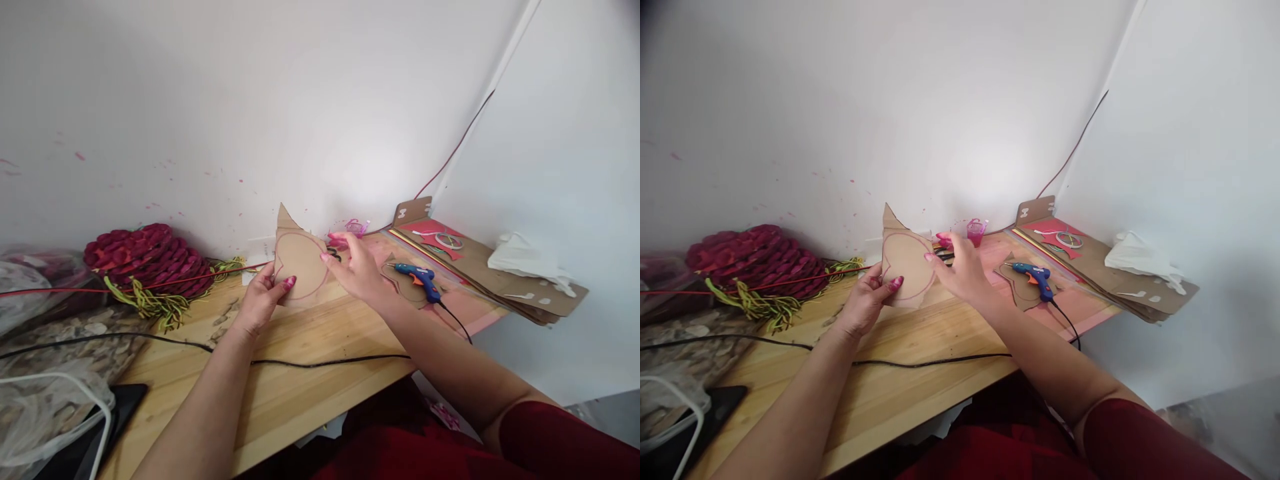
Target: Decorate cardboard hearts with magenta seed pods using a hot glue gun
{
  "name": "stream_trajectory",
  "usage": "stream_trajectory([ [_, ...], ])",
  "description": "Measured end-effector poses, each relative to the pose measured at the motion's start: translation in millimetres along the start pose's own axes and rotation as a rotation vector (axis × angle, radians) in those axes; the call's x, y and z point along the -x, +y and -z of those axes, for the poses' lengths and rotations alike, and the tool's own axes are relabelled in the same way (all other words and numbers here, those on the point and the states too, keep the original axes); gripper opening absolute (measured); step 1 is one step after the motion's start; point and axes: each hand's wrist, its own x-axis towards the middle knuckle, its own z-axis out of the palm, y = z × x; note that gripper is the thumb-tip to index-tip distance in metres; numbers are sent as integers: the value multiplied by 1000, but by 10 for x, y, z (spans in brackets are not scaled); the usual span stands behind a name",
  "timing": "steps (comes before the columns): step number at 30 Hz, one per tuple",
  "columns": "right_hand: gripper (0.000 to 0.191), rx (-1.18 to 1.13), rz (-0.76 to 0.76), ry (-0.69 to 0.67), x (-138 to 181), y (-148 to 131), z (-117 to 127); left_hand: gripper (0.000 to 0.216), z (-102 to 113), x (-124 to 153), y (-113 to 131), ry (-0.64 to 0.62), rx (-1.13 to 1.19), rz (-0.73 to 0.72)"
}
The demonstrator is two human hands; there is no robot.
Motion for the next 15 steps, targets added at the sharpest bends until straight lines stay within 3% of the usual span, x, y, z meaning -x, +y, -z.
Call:
stream_trajectory([
  [3, 24, -188, -144, -210, -64, 97, -55, 57, -10, 22, -13, -51, -19, 24],
  [5, 31, -253, -115, -292, -90, 123, -104, 50, -8, 31, -24, -55, 6, 44],
  [7, 33, -292, -85, -390, -150, 142, -143, 42, 13, 20, -36, 22, 47, 45],
  [9, 35, -314, -127, -486, -258, 189, -161, 38, 57, -22, -47, 194, 88, -25],
  [11, 39, -216, -209, -480, -386, 278, -159, 36, 122, -91, -54, 434, 120, -184],
  [13, 36, 84, -223, -468, -490, 401, -150, 33, 193, -168, -60, 655, 129, -341],
  [15, 27, 356, -189, -502, -540, 534, -154, 31, 251, -230, -66, 780, 123, -409],
])
